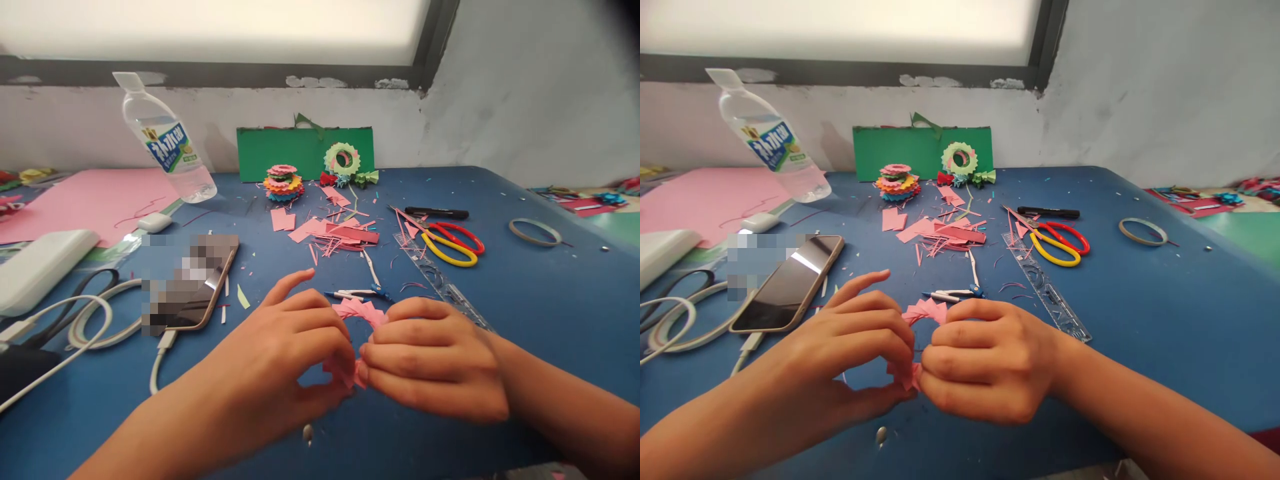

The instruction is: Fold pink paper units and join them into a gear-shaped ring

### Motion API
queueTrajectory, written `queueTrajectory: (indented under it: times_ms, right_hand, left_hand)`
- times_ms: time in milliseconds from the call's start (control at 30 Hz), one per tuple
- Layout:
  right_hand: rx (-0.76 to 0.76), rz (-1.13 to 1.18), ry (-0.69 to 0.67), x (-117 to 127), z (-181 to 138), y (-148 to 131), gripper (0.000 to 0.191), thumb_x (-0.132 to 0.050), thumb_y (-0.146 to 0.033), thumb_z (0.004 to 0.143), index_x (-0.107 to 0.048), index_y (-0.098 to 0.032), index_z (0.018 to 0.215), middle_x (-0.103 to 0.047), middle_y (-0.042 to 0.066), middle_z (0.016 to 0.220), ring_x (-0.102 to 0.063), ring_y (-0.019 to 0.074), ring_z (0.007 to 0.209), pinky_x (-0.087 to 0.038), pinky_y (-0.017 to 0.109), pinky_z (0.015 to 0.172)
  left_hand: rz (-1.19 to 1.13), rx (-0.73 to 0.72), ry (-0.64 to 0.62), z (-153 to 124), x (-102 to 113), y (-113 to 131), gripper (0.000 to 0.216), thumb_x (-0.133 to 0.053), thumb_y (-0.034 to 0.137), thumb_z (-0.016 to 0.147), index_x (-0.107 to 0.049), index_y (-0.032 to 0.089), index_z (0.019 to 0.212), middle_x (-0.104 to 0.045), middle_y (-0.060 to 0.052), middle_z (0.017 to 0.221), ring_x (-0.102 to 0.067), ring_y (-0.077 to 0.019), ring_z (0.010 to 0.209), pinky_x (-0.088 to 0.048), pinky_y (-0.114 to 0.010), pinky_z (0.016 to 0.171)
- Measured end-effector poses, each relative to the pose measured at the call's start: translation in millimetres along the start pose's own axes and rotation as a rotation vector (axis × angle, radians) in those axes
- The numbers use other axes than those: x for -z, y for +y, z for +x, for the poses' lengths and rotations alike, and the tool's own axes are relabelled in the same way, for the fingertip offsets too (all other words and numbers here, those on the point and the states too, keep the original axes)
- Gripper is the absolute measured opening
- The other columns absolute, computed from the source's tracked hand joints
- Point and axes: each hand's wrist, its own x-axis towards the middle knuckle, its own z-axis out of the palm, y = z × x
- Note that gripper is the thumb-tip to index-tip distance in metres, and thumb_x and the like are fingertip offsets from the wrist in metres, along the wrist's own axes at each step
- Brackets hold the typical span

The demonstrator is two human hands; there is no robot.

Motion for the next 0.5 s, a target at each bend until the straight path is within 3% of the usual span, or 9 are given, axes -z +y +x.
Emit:
queueTrajectory:
  times_ms: [100,233,400,500]
  right_hand:
    - [0.040,0.001,0.003,-0.3,1.4,0.2,0.018,-0.049,-0.009,0.086,-0.065,-0.012,0.077,-0.069,0.000,0.078,-0.061,0.0093,0.074,-0.049,0.024,0.072]
    - [-0.028,-0.039,-0.020,0.4,1.4,0.4,0.020,-0.049,-0.009,0.086,-0.066,-0.015,0.077,-0.069,0.000,0.078,-0.061,0.0099,0.075,-0.048,0.024,0.074]
    - [0.097,-0.072,0.009,-1.5,-1.8,2.1,0.018,-0.052,-0.011,0.084,-0.067,-0.016,0.075,-0.069,-0.001,0.082,-0.061,0.0102,0.077,-0.047,0.024,0.075]
    - [0.032,-0.055,-0.021,-1.7,0.4,-1.0,0.018,-0.054,-0.008,0.083,-0.066,-0.016,0.073,-0.070,-0.002,0.081,-0.061,0.0095,0.076,-0.048,0.024,0.075]
  left_hand:
    - [0.025,-0.028,0.011,-1.6,-1.3,-1.1,0.011,-0.064,0.018,0.077,-0.056,0.022,0.070,-0.063,0.012,0.069,-0.057,-0.0063,0.073,-0.014,-0.029,0.107]
    - [0.056,-0.065,0.028,-3.3,-1.7,-2.0,0.010,-0.062,0.019,0.079,-0.057,0.022,0.071,-0.064,0.010,0.070,-0.056,-0.0081,0.073,-0.016,-0.033,0.106]
    - [0.092,-0.076,0.049,-1.6,-0.5,-2.2,0.009,-0.062,0.019,0.079,-0.059,0.023,0.071,-0.066,0.010,0.073,-0.057,-0.0087,0.076,-0.017,-0.032,0.105]
    - [0.099,-0.096,0.062,-0.6,-0.6,-3.7,0.010,-0.062,0.020,0.080,-0.059,0.023,0.071,-0.066,0.012,0.072,-0.058,-0.0077,0.074,-0.018,-0.030,0.103]
